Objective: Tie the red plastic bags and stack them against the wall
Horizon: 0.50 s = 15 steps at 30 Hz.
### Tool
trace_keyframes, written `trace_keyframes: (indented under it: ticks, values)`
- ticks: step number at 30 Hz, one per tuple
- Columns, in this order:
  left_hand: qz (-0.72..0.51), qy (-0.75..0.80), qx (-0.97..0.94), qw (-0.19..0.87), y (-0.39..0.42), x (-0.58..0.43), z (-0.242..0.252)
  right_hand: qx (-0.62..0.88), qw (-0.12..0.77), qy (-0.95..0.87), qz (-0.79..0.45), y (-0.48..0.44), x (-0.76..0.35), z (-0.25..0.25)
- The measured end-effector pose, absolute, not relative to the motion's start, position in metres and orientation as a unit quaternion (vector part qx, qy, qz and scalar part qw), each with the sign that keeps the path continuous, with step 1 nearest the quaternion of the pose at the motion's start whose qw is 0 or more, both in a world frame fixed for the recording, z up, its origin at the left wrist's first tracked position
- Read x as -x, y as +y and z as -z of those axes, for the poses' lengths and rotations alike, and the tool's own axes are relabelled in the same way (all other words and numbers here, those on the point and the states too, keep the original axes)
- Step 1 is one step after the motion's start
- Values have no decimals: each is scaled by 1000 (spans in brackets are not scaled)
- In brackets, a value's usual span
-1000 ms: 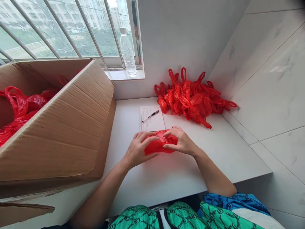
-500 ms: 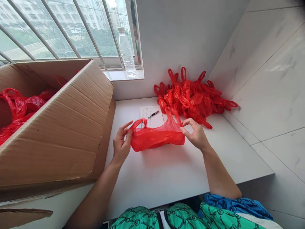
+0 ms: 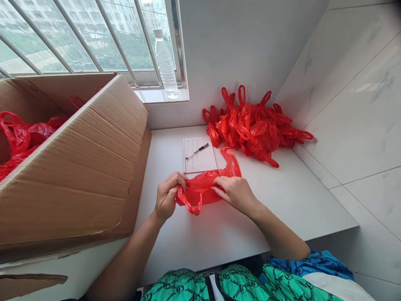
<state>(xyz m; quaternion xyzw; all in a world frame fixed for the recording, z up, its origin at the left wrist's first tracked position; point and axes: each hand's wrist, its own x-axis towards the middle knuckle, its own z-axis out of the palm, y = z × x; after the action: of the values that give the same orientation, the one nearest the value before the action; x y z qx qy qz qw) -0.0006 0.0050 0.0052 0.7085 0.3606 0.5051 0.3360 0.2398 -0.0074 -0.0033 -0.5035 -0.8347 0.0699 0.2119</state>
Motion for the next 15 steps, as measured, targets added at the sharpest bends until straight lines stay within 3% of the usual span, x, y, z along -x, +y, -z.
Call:
trace_keyframes:
  ticks: [4, 11, 15]
  values:
    - [-462, 374, -755, 275, 6, 2, -4, 483, 196, -852, -41, -13, -245, 7]
    - [-431, 367, -823, 44, -9, -20, -12, 474, 219, -852, -39, -10, -241, 3]
    - [-273, 292, -915, 51, -11, -33, -5, 438, 278, -855, -22, -4, -245, 4]
